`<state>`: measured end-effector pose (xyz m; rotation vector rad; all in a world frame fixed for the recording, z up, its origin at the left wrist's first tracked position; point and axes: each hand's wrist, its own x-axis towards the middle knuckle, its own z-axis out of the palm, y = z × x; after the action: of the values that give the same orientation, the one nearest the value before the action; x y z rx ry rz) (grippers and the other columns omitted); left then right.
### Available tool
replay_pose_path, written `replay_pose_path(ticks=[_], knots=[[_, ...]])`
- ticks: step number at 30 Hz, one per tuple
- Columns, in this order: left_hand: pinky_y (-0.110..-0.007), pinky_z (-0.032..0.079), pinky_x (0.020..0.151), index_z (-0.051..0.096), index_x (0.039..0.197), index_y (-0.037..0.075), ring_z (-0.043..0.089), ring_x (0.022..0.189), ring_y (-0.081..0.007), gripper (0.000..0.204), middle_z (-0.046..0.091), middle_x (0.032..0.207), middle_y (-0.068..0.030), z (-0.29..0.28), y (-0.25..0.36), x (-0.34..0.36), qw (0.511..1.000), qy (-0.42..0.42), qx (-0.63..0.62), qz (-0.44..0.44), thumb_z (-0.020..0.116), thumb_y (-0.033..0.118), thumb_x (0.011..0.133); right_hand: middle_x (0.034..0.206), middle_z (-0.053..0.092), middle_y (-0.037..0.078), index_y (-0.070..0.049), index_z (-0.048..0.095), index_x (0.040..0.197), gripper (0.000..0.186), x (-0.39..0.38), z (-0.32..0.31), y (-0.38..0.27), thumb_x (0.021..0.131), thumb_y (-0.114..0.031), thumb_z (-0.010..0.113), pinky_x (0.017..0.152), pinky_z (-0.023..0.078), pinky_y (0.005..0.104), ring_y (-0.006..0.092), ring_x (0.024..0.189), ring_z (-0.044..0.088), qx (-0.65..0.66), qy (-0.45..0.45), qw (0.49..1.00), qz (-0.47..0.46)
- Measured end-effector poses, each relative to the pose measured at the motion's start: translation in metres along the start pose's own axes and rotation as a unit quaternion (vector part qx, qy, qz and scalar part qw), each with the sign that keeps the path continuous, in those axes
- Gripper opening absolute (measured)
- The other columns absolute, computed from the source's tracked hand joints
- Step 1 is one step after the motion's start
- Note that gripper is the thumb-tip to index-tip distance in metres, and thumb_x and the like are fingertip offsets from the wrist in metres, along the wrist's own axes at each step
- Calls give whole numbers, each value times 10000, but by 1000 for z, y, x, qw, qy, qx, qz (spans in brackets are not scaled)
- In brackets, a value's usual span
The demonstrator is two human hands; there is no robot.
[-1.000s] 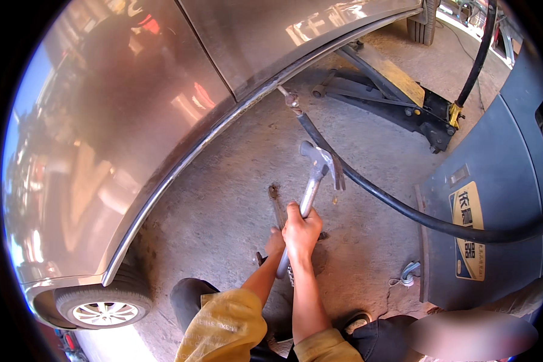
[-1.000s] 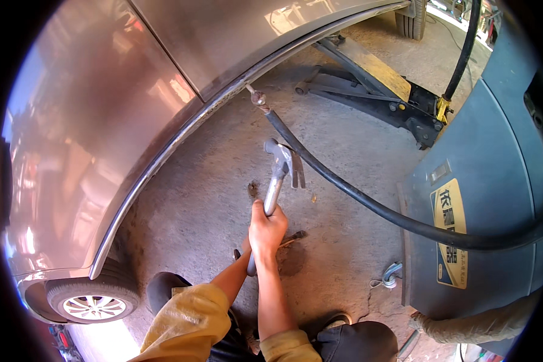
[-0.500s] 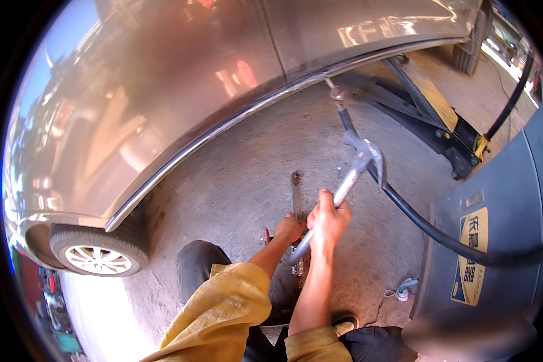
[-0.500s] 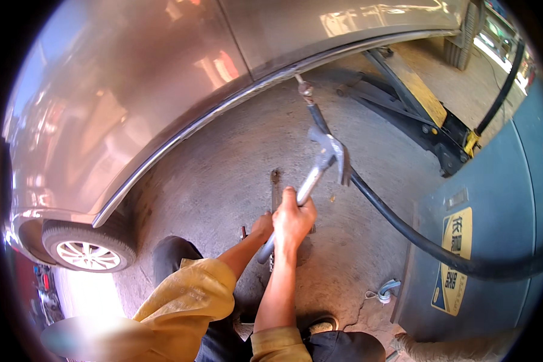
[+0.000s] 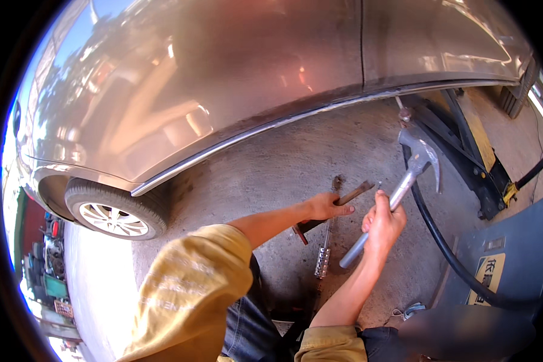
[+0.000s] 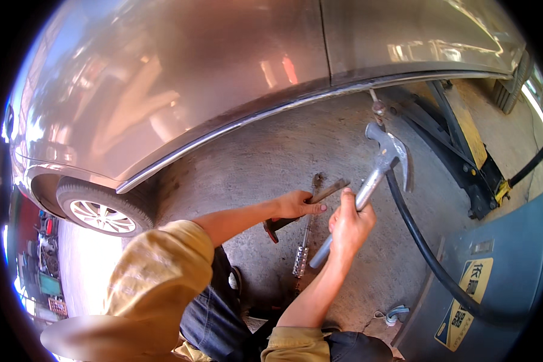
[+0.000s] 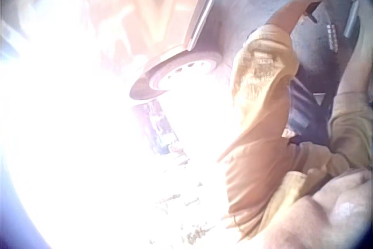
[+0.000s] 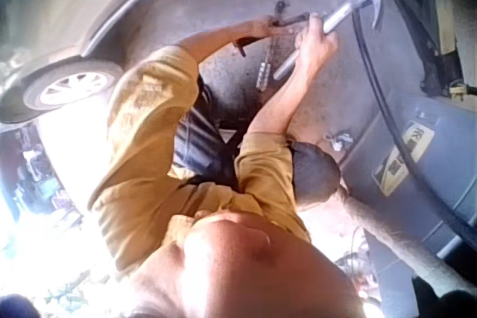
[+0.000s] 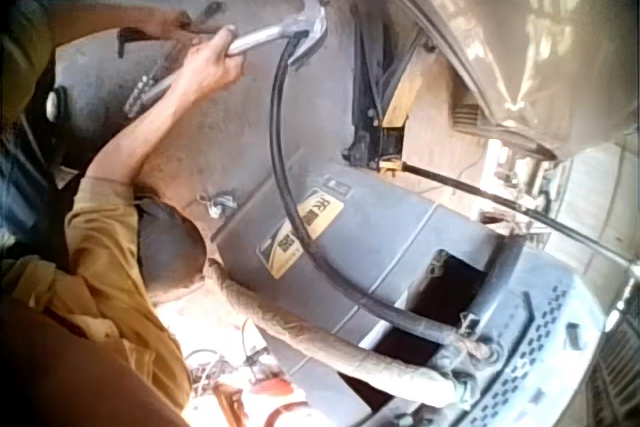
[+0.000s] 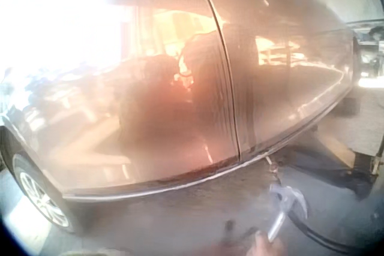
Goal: The person uses a hammer and a metal chisel to tap and pry along the seam of a car's rear bumper and body panel. They repeatedly strike the metal to adjust alignment and occasionally inspect the gap with their fingers.
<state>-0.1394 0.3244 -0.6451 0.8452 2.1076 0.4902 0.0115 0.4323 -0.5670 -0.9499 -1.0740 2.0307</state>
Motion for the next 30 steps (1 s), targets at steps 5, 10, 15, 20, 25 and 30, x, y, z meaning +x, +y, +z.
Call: replay_pose_path(ticks=[5,10,15,20,25,30], knots=[[-284,520,572,540,983,21,620,639,-112,368,612,732,-50,-37,64,-95,936,5,-339,90,603,382,1018,502,396,-36,-29,533,761,273,-1,-9,-19,968,-161,654,358,259,253,45,379,331,-51,-47,996,-53],[-284,496,517,545,982,41,610,555,-140,314,620,698,-61,-26,63,-168,862,147,-484,23,604,346,1023,503,446,-22,-19,545,752,304,-21,2,-19,952,-177,711,372,279,250,43,400,384,-100,-104,986,-80],[-299,511,572,532,1062,27,621,650,-161,349,617,795,-87,-41,47,-169,840,182,-512,1,574,373,1034,509,388,-33,-75,428,673,393,-32,22,-6,977,-145,667,374,273,241,43,399,347,-117,-160,975,-104],[-330,581,665,455,1131,0,653,683,-205,251,600,924,-109,-37,38,-161,805,180,-558,96,471,244,1073,537,437,-24,-55,476,688,365,-24,28,-4,958,-154,700,392,282,233,43,425,397,-205,-180,951,-145],[-285,550,631,424,1127,14,685,729,-205,229,598,934,-97,-47,42,-156,809,165,-544,152,472,232,1078,546,470,-17,-42,517,695,371,-10,42,-37,938,-213,740,428,309,235,47,459,412,-308,-220,910,-171],[-281,516,594,432,1085,14,671,732,-153,258,602,928,-79,-48,48,-144,786,142,-578,168,493,264,1072,586,510,-29,-25,605,780,385,14,67,-113,890,-341,795,498,380,266,59,558,443,-484,-326,763,-277]])
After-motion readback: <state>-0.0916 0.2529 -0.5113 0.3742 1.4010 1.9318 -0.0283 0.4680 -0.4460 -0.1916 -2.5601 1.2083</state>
